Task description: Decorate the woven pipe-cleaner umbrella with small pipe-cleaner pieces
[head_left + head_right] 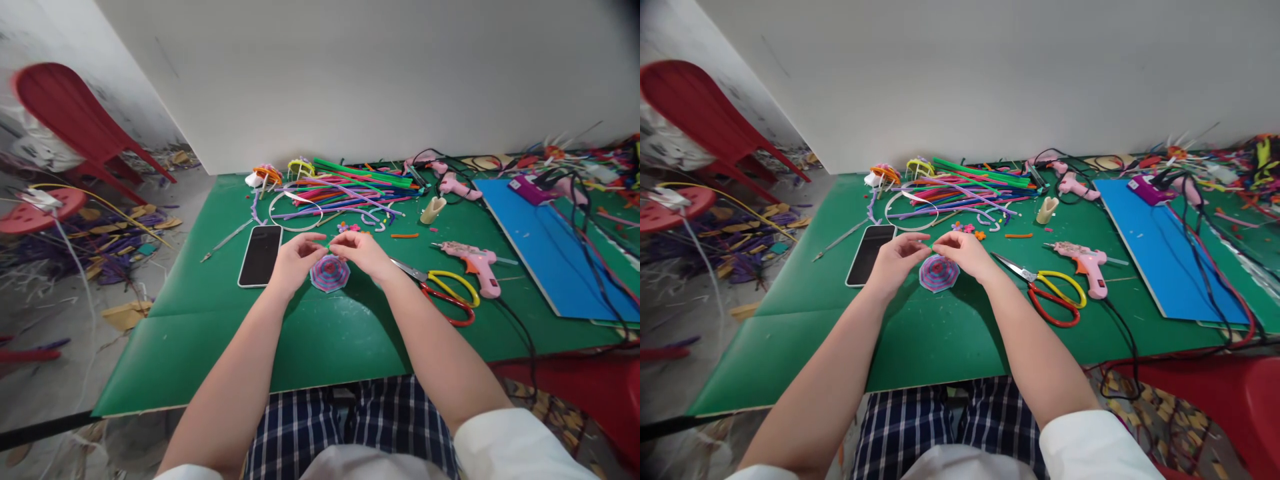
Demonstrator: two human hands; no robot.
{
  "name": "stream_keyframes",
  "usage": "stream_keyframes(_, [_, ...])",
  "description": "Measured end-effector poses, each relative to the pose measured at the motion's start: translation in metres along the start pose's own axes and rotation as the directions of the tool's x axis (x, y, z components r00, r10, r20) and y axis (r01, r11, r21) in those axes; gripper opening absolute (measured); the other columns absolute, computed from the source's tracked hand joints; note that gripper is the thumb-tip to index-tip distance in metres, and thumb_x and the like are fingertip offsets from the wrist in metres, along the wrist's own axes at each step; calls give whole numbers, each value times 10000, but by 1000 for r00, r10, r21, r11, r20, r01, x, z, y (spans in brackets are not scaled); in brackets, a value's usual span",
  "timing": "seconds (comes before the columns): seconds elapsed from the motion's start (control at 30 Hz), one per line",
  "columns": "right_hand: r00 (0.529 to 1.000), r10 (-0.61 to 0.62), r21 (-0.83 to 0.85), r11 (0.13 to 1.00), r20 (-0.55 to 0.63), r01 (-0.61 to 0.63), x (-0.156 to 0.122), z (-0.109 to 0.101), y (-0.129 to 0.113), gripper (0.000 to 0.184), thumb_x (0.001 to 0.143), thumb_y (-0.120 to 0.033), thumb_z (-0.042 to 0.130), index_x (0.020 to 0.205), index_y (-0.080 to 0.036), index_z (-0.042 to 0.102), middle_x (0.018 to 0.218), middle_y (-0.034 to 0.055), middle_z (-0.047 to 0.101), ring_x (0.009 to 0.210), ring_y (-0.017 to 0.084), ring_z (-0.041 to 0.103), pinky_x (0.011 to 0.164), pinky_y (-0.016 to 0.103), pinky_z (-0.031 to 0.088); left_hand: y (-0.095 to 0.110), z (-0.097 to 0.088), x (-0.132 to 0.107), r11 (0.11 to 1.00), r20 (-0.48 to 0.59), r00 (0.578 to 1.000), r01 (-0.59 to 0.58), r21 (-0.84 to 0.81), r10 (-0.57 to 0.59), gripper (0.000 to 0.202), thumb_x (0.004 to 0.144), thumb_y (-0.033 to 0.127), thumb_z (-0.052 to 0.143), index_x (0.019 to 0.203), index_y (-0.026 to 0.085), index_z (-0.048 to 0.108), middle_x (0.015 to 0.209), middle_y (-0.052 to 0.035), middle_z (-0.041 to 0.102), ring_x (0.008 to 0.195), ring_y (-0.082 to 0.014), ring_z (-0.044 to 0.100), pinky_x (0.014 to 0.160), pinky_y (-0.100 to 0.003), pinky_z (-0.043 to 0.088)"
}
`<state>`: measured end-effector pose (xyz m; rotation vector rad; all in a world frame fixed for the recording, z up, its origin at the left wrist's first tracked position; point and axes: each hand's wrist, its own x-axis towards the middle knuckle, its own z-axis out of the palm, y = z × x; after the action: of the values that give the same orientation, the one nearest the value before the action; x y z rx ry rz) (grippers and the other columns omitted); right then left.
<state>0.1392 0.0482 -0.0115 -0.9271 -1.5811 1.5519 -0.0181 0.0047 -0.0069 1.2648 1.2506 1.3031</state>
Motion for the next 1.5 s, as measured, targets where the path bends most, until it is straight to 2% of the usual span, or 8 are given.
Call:
stream_keyframes(0.13, [984, -178, -215, 961, -6, 172, 0, 1, -2, 160, 672, -280, 654, 823, -227, 659, 770, 5, 627, 669, 125, 541, 637, 284, 420, 2, 0, -1, 995, 52, 996, 70, -74, -66, 363, 660, 221, 665, 984, 192, 504, 677, 21, 622, 617, -94, 572, 598, -222, 422])
stream_keyframes(0.23, [946, -322, -387, 869, 31, 308, -1, 3, -1, 142, 696, -258, 639, 832, -259, 681, 816, 7, 635, 708, 135, 553, 669, 292, 427, 2, -1, -1, 981, 77, 988, 142, -135, -133, 399, 659, 204, 662, 997, 199, 450, 659, 30, 613, 584, -88, 563, 575, -215, 409])
stream_keyframes(0.33, [919, -388, -489, 790, 67, 369, -2, 5, 0, 154, 734, -257, 609, 870, -261, 681, 817, 13, 648, 732, 141, 575, 685, 289, 443, 3, -2, -1, 960, 99, 978, 198, -198, -181, 398, 663, 199, 663, 997, 199, 447, 664, 28, 608, 571, -76, 554, 582, -212, 411])
stream_keyframes(0.63, [840, -542, -652, 634, 10, 417, -4, 10, -1, 156, 752, -238, 602, 865, -164, 680, 835, 59, 681, 787, 150, 611, 743, 275, 476, 2, -2, -1, 856, 100, 947, 318, -406, -304, 359, 640, 180, 699, 941, 192, 505, 680, 16, 611, 597, -75, 565, 603, -203, 443])
stream_keyframes(0.93, [805, -592, -651, 619, -19, 440, -1, 15, 5, 104, 761, -213, 593, 815, -184, 678, 793, 24, 684, 752, 119, 613, 717, 239, 480, -3, 3, 1, 736, 125, 927, 359, -573, -355, 243, 659, 182, 685, 839, 177, 523, 598, 44, 546, 532, -46, 528, 539, -160, 444])
stream_keyframes(1.1, [770, -638, -678, 573, -16, 460, -1, 17, 9, 139, 778, -223, 575, 865, -184, 676, 827, 27, 688, 778, 119, 608, 748, 243, 470, -1, 3, 0, 756, 105, 934, 340, -559, -342, 264, 643, 168, 697, 833, 178, 513, 608, 51, 545, 501, -32, 500, 518, -149, 434])
stream_keyframes(1.23, [763, -646, -722, 529, -2, 446, -3, 18, 8, 177, 794, -271, 556, 899, -190, 672, 849, 31, 687, 803, 127, 605, 780, 258, 459, 1, 3, 0, 771, 84, 939, 323, -549, -334, 270, 641, 166, 699, 818, 178, 497, 628, 50, 556, 497, -28, 491, 521, -152, 429])
stream_keyframes(1.5, [749, -662, -723, 526, -18, 448, -5, 20, 4, 136, 784, -242, 569, 841, -180, 675, 805, 27, 691, 767, 127, 612, 746, 254, 470, -1, 5, 0, 765, 106, 945, 312, -563, -308, 285, 633, 174, 706, 811, 181, 484, 624, 44, 565, 539, -53, 528, 517, -157, 408])
